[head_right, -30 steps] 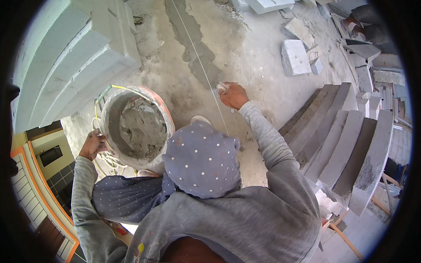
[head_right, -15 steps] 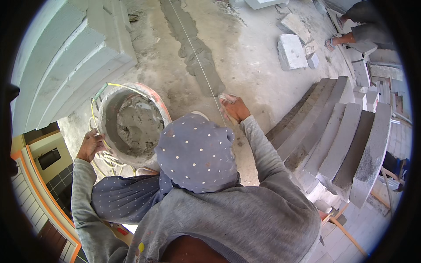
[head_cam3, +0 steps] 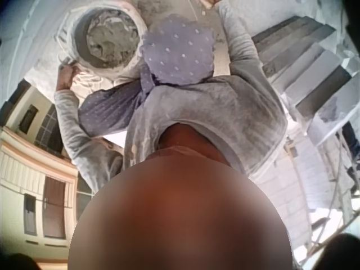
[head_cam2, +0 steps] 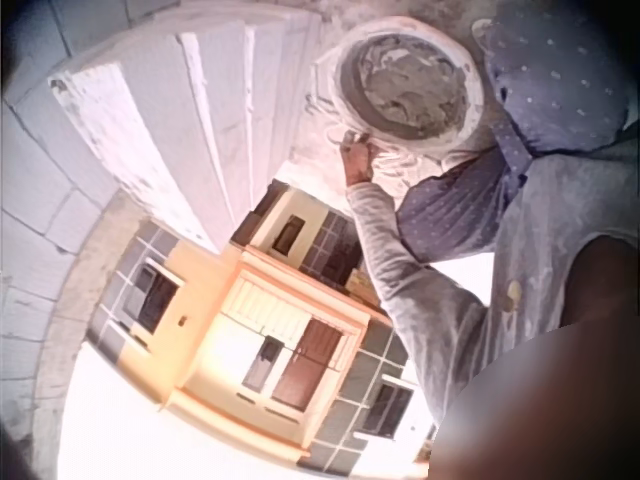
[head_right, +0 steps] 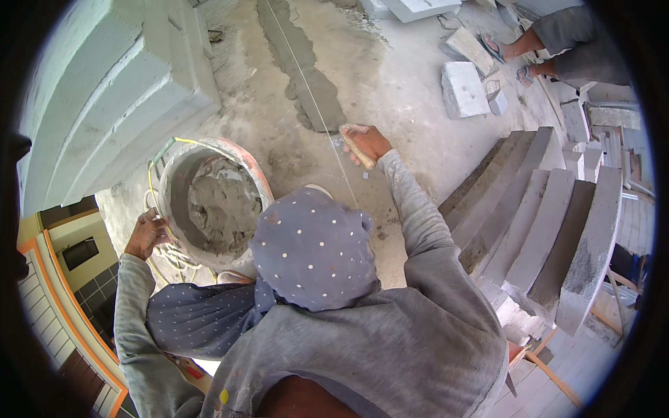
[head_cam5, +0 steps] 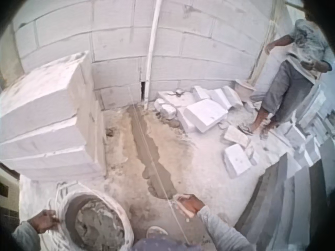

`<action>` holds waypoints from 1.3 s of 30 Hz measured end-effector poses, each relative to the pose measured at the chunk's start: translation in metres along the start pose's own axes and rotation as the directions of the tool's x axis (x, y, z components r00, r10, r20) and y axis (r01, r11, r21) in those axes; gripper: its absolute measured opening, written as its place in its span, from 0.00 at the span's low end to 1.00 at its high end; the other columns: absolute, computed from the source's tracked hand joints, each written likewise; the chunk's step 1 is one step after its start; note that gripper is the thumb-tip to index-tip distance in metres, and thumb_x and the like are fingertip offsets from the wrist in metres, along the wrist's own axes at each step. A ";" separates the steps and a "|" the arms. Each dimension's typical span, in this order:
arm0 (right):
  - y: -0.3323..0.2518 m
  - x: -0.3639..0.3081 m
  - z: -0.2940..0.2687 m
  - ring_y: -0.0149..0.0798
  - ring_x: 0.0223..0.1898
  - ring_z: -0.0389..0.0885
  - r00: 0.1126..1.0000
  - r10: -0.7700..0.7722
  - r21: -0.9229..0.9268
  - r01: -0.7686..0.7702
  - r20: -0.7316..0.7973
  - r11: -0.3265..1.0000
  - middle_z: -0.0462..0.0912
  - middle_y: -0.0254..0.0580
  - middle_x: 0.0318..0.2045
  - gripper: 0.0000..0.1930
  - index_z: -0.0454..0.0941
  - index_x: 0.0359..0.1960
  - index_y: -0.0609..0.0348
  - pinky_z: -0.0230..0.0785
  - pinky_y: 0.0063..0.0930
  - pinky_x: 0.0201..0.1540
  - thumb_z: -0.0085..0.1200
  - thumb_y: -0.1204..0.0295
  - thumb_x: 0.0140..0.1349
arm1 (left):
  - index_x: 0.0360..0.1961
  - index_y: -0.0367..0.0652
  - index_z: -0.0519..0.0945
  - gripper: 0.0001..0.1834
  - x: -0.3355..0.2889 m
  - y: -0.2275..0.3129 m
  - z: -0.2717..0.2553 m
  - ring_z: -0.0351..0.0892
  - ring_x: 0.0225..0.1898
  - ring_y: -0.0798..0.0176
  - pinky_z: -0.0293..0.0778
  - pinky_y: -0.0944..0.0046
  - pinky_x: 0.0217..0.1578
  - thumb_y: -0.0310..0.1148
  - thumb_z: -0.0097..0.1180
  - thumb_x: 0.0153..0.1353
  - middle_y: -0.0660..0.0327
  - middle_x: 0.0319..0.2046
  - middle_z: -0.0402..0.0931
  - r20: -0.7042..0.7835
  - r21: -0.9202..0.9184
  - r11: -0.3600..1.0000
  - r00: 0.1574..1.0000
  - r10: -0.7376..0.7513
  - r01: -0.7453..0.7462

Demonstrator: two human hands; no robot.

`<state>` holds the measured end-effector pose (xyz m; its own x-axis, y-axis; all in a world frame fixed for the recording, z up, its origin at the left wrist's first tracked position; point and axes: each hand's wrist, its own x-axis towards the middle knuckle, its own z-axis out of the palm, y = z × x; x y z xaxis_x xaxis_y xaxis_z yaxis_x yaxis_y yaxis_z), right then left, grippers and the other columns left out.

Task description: The person scoops mortar from a bucket with a trowel and spreads it along a string line on the floor. They place white blocks onto the mortar bed, tap them into position with a hammer, and continue the process along the line.

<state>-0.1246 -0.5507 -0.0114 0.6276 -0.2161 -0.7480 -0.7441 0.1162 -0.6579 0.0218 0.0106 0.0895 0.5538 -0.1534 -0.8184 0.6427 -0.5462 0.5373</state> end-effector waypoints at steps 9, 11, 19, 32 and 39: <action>0.046 -0.052 0.001 0.31 0.19 0.77 1.000 0.011 -0.192 -0.007 0.020 0.981 0.84 0.43 0.32 0.26 0.70 0.66 0.62 0.73 0.27 0.21 0.50 0.60 0.71 | 0.54 0.44 0.79 0.16 0.004 0.001 -0.001 0.85 0.31 0.67 0.85 0.65 0.34 0.31 0.54 0.66 0.63 0.38 0.85 0.012 0.031 0.999 0.999 -0.031 0.031; 0.062 -0.055 0.005 0.31 0.21 0.78 0.999 -0.032 -0.199 0.033 0.008 0.979 0.85 0.44 0.33 0.26 0.72 0.65 0.63 0.74 0.26 0.24 0.51 0.60 0.71 | 0.52 0.42 0.78 0.14 0.001 0.003 -0.001 0.86 0.31 0.65 0.85 0.64 0.34 0.30 0.54 0.67 0.61 0.38 0.85 0.004 0.030 0.999 1.000 -0.020 0.020; 0.132 -0.072 0.013 0.37 0.45 0.82 0.982 -0.183 -0.284 0.162 -0.049 0.945 0.84 0.54 0.50 0.25 0.75 0.62 0.63 0.73 0.28 0.52 0.54 0.60 0.69 | 0.53 0.42 0.77 0.14 -0.004 -0.002 0.002 0.84 0.31 0.67 0.84 0.63 0.35 0.31 0.55 0.67 0.63 0.38 0.84 -0.003 -0.002 1.000 1.000 0.020 -0.020; 0.031 0.013 0.028 0.32 0.16 0.76 0.976 -0.161 -0.115 0.144 -0.149 0.983 0.81 0.40 0.26 0.20 0.77 0.58 0.58 0.70 0.28 0.16 0.52 0.60 0.70 | 0.52 0.41 0.78 0.13 0.001 -0.005 -0.002 0.85 0.32 0.65 0.84 0.62 0.35 0.30 0.54 0.67 0.61 0.41 0.84 0.019 0.005 0.999 0.999 0.036 -0.036; 0.093 -0.018 0.019 0.37 0.26 0.82 0.950 -0.282 -0.296 0.233 -0.136 0.926 0.86 0.48 0.35 0.19 0.79 0.56 0.60 0.77 0.30 0.31 0.53 0.63 0.68 | 0.53 0.39 0.77 0.14 -0.002 -0.004 -0.001 0.86 0.33 0.65 0.86 0.62 0.34 0.28 0.54 0.67 0.59 0.41 0.85 0.022 0.003 0.999 0.999 0.047 -0.047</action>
<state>-0.2001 -0.5174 -0.0610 0.7746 -0.3702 -0.5128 -0.6111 -0.2295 -0.7575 0.0180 0.0137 0.0894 0.5717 -0.1966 -0.7966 0.6142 -0.5412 0.5744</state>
